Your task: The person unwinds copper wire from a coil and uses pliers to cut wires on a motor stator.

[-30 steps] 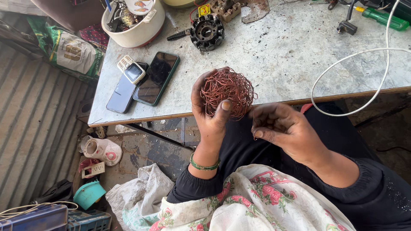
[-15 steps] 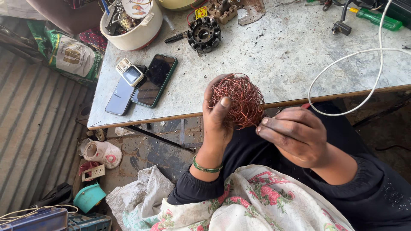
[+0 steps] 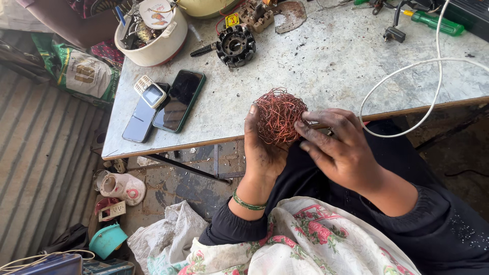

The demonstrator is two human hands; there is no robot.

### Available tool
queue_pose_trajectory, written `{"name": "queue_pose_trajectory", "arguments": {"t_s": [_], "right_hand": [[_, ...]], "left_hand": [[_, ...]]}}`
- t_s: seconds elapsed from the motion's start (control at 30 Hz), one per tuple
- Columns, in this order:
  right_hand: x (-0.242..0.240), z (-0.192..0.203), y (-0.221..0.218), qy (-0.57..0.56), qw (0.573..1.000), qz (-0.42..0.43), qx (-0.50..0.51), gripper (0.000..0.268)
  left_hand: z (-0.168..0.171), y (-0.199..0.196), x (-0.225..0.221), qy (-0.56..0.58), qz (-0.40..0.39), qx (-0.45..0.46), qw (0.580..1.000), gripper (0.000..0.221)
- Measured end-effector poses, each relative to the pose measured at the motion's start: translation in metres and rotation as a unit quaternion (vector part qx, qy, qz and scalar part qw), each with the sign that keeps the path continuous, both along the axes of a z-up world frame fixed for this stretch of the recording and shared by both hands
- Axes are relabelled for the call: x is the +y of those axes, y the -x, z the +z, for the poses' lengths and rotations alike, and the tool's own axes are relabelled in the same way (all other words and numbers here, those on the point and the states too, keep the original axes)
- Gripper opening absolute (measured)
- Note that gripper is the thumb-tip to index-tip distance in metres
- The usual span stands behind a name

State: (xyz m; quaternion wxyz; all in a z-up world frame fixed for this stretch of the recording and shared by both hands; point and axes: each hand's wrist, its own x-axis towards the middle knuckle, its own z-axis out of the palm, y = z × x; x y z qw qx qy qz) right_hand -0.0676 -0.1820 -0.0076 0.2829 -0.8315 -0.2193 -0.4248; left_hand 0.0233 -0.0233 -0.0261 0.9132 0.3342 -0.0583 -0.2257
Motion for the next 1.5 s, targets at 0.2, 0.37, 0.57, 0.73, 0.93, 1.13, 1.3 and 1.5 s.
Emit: {"name": "queue_pose_trajectory", "arguments": {"t_s": [0.2,0.37,0.57,0.73,0.93,1.13,1.3,1.5], "right_hand": [[0.004,-0.015,-0.006,0.017,0.999,-0.015,0.034,0.083],[-0.004,-0.023,-0.009,-0.107,0.994,-0.020,0.009,0.076],[-0.001,-0.027,-0.006,-0.392,0.889,0.218,0.097,0.064],[-0.002,-0.040,-0.003,-0.433,0.847,0.261,0.163,0.061],[0.002,-0.055,0.005,-0.452,0.823,0.277,0.205,0.061],[0.004,-0.047,0.006,-0.414,0.857,0.252,0.179,0.058],[0.006,-0.032,0.010,-0.461,0.817,0.287,0.197,0.060],[0.007,-0.003,0.026,-0.276,0.923,0.259,0.068,0.058]], "left_hand": [[0.017,0.015,0.001,0.055,-0.072,-0.002,0.996,0.073],[0.029,0.027,0.002,0.006,-0.068,-0.103,0.992,0.079],[0.029,0.026,0.006,-0.145,0.040,-0.393,0.907,0.100],[0.033,0.030,0.010,-0.142,0.084,-0.418,0.894,0.107],[0.032,0.021,0.020,-0.328,0.249,-0.597,0.688,0.096],[0.026,0.020,0.021,-0.357,0.231,-0.549,0.720,0.088],[0.050,0.027,0.026,-0.343,0.214,-0.555,0.727,0.088],[0.060,0.049,0.029,-0.210,0.218,-0.471,0.829,0.100]]}}
